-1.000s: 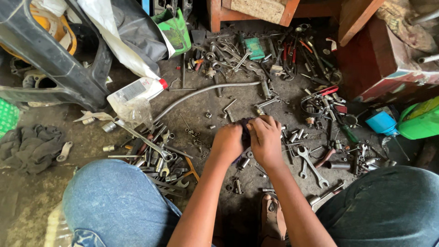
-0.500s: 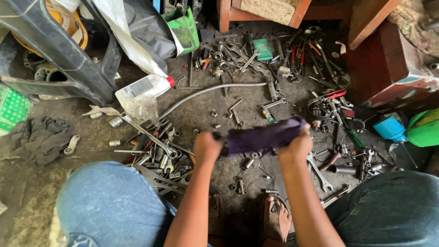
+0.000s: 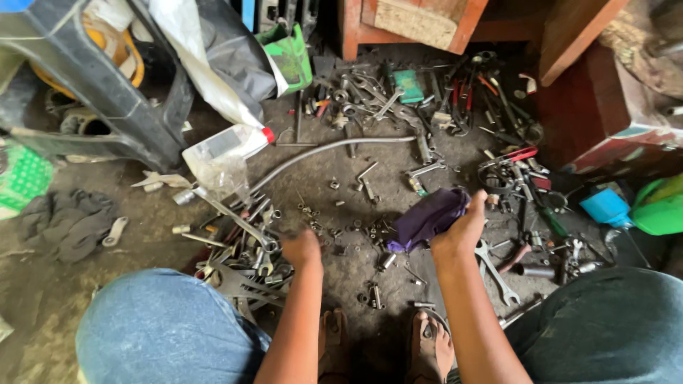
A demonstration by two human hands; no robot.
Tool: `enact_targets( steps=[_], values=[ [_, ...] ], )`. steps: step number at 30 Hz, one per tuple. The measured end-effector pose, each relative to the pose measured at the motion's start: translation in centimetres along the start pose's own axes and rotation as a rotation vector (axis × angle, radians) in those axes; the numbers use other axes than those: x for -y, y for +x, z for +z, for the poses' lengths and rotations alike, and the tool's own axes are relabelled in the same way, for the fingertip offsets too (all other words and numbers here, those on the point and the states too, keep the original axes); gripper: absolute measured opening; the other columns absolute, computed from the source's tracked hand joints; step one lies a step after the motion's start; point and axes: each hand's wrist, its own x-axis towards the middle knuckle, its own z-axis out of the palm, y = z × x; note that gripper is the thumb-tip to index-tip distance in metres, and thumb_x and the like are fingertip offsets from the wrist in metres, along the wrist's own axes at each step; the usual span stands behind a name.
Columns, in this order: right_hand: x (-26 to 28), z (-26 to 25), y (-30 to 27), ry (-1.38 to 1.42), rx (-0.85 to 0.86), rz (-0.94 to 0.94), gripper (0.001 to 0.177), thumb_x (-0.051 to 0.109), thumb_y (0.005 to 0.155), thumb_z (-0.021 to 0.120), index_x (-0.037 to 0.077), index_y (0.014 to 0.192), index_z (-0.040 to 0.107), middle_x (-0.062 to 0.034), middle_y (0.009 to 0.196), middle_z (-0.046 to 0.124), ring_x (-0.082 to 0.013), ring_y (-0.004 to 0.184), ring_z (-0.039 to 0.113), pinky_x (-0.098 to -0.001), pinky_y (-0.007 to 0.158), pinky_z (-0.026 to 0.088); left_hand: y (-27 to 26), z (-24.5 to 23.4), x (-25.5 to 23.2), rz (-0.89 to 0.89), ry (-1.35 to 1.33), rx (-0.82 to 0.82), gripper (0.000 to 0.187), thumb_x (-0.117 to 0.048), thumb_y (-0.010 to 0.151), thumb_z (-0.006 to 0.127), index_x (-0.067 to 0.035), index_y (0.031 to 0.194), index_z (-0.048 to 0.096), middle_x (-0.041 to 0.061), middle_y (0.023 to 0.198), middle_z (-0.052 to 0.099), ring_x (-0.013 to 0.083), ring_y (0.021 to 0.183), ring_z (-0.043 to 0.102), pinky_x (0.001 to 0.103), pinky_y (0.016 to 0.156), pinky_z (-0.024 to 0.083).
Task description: The person sits on the floor and wipes a small metal part and a wrench with a purple cloth. They rotate the parts to clean different sides and then place them back on the floor among other scattered tools.
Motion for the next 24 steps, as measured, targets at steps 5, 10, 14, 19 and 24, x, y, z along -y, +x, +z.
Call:
enact_targets(
  steps=[5,10,14,19,24],
  values=[
    [1.5,-0.3,-0.2,-0.118,0.071,-0.044,0.011,0.015,0.098,0.052,0.01,0.097,0.062,-0.0069,0.092,0.073,-0.0266,0.087,0.072,-0.0469,0.084,0.06,-0.4,2.2,2.5,0.083,0.425,0.299,0.028,-0.016,0.091,0.066,-0.005,0.117,0.072,0.019,0.103,0.076,0.0327,0.093,0.069,0.04,0.082,0.052],
    [3.6,2.3,-3.6,-0.055,0.107,-0.116,0.021,0.012,0.087,0.045,0.013,0.098,0.063,-0.0064,0.095,0.071,-0.0247,0.088,0.069,-0.0432,0.084,0.058,-5.6,4.2,-4.8,-0.035,0.203,0.73,0.025,-0.02,0.097,0.061,-0.009,0.115,0.072,0.017,0.096,0.075,0.0361,0.085,0.069,0.046,0.072,0.054],
    [1.4,2.2,-3.3,-0.147,0.357,-0.119,0.019,0.01,0.102,0.048,0.005,0.11,0.065,-0.0071,0.109,0.068,-0.0213,0.102,0.063,-0.0371,0.098,0.052,-10.8,4.3,-13.5,0.195,0.337,1.105,0.033,-0.033,0.097,0.065,-0.018,0.127,0.068,0.004,0.115,0.068,0.0174,0.098,0.065,0.034,0.082,0.052],
    [-3.1,-0.7,-1.0,-0.496,0.48,-0.105,0.038,-0.004,0.087,0.043,-0.004,0.117,0.067,-0.0105,0.113,0.067,-0.0234,0.105,0.062,-0.0333,0.096,0.049,-13.1,5.2,-14.8,0.351,0.112,0.966,0.027,-0.026,0.096,0.07,-0.005,0.112,0.066,0.013,0.098,0.073,0.0235,0.087,0.069,0.037,0.079,0.056],
    [-5.5,-1.7,0.0,-0.585,0.422,-0.138,0.042,0.001,0.088,0.047,0.01,0.128,0.061,-0.0077,0.122,0.066,-0.021,0.111,0.062,-0.0312,0.097,0.05,-12.6,4.0,-18.2,0.385,0.179,0.935,0.021,-0.023,0.103,0.061,-0.008,0.116,0.066,0.012,0.094,0.072,0.022,0.08,0.069,0.036,0.075,0.055]
  ],
)
